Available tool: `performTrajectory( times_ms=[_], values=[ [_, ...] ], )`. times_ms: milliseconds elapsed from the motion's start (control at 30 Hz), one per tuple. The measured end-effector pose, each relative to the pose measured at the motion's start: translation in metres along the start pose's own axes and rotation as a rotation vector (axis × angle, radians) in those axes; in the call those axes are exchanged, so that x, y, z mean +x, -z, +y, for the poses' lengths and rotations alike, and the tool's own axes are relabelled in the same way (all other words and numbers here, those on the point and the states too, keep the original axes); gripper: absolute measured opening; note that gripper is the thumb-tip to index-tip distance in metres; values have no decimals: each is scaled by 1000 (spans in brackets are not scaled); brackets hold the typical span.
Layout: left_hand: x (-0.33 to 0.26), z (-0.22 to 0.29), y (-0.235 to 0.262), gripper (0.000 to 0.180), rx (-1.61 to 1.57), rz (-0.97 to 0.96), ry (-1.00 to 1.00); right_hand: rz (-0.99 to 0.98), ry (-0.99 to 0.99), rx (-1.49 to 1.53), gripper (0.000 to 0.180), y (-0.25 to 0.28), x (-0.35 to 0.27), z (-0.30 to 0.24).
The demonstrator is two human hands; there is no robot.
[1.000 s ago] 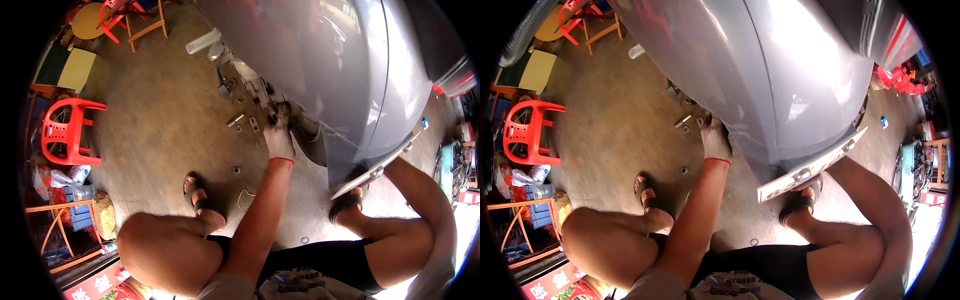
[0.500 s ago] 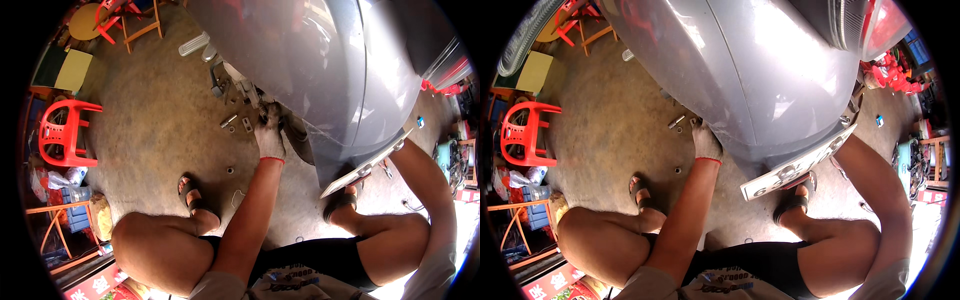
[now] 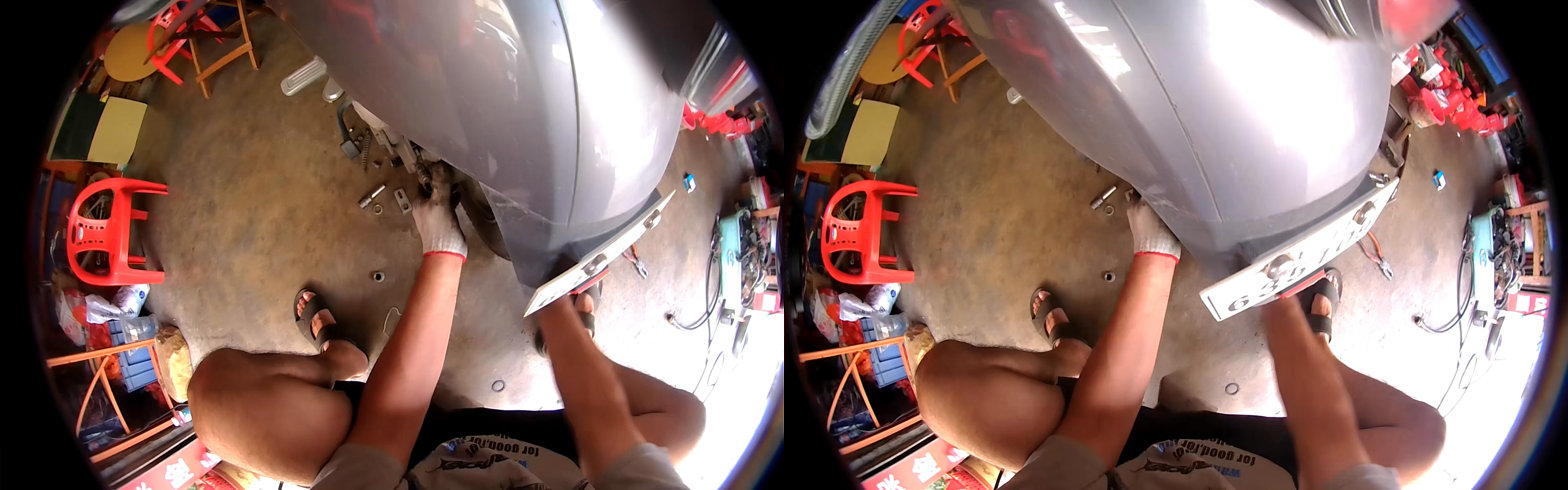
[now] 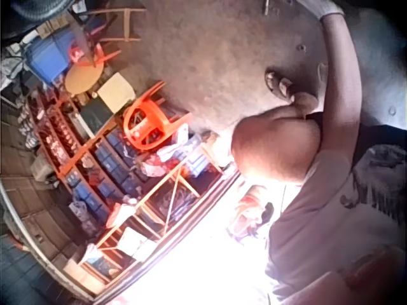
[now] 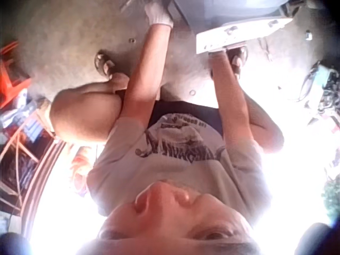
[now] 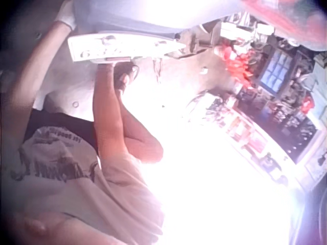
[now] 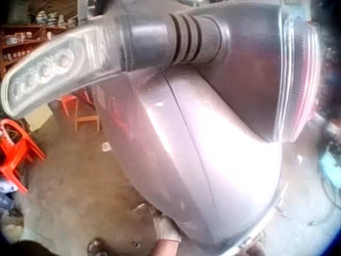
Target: The person works on the rear wheel area of a scooter, using a T-handle wrench to loosen and tighten bolts on the brake assembly. They also use pliers to adjust a cable and handle small parts near the wheel.
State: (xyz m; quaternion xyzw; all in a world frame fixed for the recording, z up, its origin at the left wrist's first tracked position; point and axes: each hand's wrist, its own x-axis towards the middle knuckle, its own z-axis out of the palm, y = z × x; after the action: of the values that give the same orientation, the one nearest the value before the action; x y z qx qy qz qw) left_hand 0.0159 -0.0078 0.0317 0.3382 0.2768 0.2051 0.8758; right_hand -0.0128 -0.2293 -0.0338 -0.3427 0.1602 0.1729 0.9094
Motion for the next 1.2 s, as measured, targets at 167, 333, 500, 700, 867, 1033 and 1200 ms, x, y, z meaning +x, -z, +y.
performTrajectory(
  times_ms=[167, 333, 500, 700, 867, 1033, 1200],
  values=[
    [9, -10, 10, 50, -140, -31, 44, 23, 98, 479, 58, -10, 3, 71],
    [18, -13, 14, 44, -249, -200, 59, 7, 93, 378, 58, -56, 65, 57],
    [18, -21, 21, 43, -74, -190, -107, 20, 82, 355, 58, -50, 55, 59],
    [4, -19, 9, 41, -149, -76, -20, 21, 93, 329, 58, -55, 64, 53],
    [21, -27, 21, 42, -260, -107, 1, 21, 75, 320, 58, -54, 56, 57],
    [15, -31, 24, 48, -80, -252, -64, 33, 80, 316, 58, -51, 50, 54],
    [14, -21, 12, 47, -203, -130, 35, 23, 72, 294, 57, -50, 59, 49]
  ],
)
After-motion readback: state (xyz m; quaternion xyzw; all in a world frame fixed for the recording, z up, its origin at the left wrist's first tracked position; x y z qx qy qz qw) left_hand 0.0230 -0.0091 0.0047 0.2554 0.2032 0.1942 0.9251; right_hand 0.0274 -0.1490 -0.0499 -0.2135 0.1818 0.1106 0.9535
